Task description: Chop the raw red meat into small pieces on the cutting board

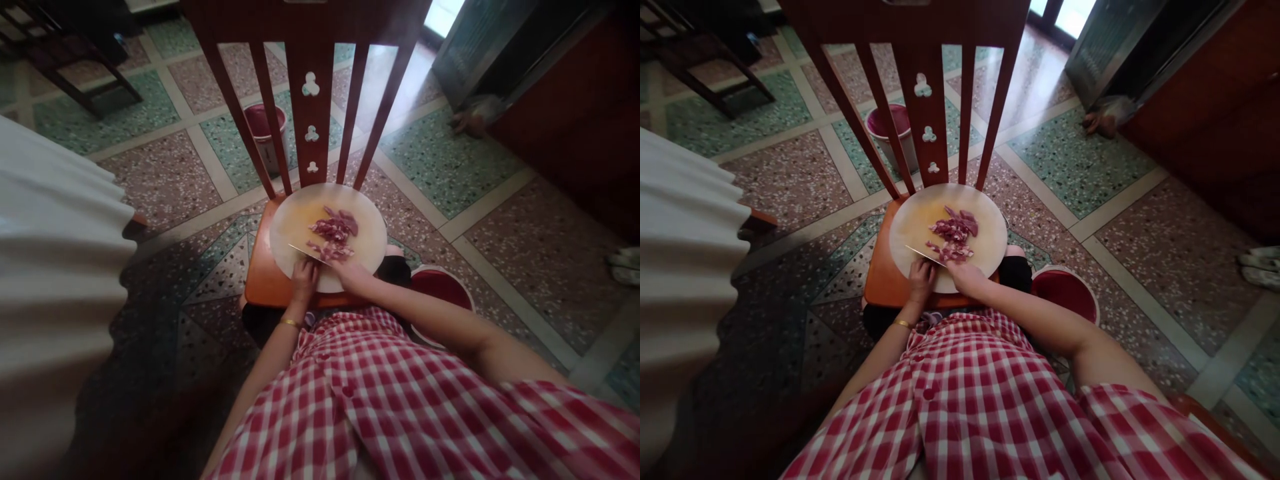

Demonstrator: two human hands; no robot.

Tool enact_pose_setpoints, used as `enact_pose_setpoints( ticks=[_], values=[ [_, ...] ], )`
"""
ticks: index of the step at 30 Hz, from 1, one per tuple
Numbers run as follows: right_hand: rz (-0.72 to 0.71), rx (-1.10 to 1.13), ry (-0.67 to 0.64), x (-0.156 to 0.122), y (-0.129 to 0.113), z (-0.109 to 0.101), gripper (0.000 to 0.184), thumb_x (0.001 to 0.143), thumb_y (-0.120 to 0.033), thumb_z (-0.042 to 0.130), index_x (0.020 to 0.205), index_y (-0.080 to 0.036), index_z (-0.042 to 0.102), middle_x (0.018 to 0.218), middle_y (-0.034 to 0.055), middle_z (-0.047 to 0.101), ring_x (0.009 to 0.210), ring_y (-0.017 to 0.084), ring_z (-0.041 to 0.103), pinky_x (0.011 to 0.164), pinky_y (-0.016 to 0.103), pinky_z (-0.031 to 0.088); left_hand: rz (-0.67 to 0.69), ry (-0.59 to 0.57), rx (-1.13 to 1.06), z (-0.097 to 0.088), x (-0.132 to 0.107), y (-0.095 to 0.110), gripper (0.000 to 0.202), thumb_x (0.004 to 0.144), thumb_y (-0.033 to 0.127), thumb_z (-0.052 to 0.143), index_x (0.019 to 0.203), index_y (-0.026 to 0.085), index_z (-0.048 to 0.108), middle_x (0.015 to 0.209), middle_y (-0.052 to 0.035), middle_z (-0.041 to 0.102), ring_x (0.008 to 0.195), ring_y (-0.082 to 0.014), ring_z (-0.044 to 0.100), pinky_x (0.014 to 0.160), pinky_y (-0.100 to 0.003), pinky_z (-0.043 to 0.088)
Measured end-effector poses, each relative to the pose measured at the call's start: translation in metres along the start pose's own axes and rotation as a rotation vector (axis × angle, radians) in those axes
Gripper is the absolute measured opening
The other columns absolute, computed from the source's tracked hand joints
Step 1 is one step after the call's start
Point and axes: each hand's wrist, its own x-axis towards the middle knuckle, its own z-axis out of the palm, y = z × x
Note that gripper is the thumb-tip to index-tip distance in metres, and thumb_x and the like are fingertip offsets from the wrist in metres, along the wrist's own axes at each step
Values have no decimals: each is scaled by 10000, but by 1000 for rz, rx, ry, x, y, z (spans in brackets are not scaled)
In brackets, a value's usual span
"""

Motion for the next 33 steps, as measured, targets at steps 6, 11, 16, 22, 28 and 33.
enact_pose_setpoints(
  ticks=[6,11,16,22,28,33],
  values=[
    [60,-39,-13,-23,25,5,495,872,-132,353,1362,-170,293,1017,125,623,903,254,609,764,337,455,-32,-20,-44,-3,3,4,119,869,220,493,882,168,600,911,-84,592,915,-202,523,820,-347,452],
    [18,-9,6,-21,12,7,430,851,-122,367,1278,-163,404,943,120,631,871,256,611,744,343,455,-20,-21,-51,-5,2,4,121,864,213,491,906,165,594,931,-99,585,951,-209,526,822,-355,456],
    [-81,-33,85,14,-3,4,452,830,-93,389,1280,-132,393,1015,145,609,882,240,605,765,321,450,-10,-13,-48,-1,0,-1,109,852,199,493,893,172,591,926,-98,583,942,-212,528,813,-352,458],
    [-162,-62,159,51,-26,0,424,911,-175,331,1333,-149,349,1203,177,526,925,241,588,788,332,448,16,-10,-31,2,-3,-7,126,848,219,473,864,169,587,870,-96,566,872,-215,524,770,-358,464],
    [-34,-30,68,0,14,7,572,843,-89,380,1394,-158,244,1118,153,582,920,235,598,772,305,449,27,36,-13,-2,1,-1,116,854,210,502,878,172,608,902,-85,583,894,-199,524,784,-337,473],
    [46,-61,28,-18,16,1,462,851,-109,367,1307,-185,364,1027,127,617,899,245,607,762,326,459,10,30,-36,-10,2,6,129,862,227,507,892,172,620,952,-91,577,942,-199,517,825,-357,465]
  ],
)
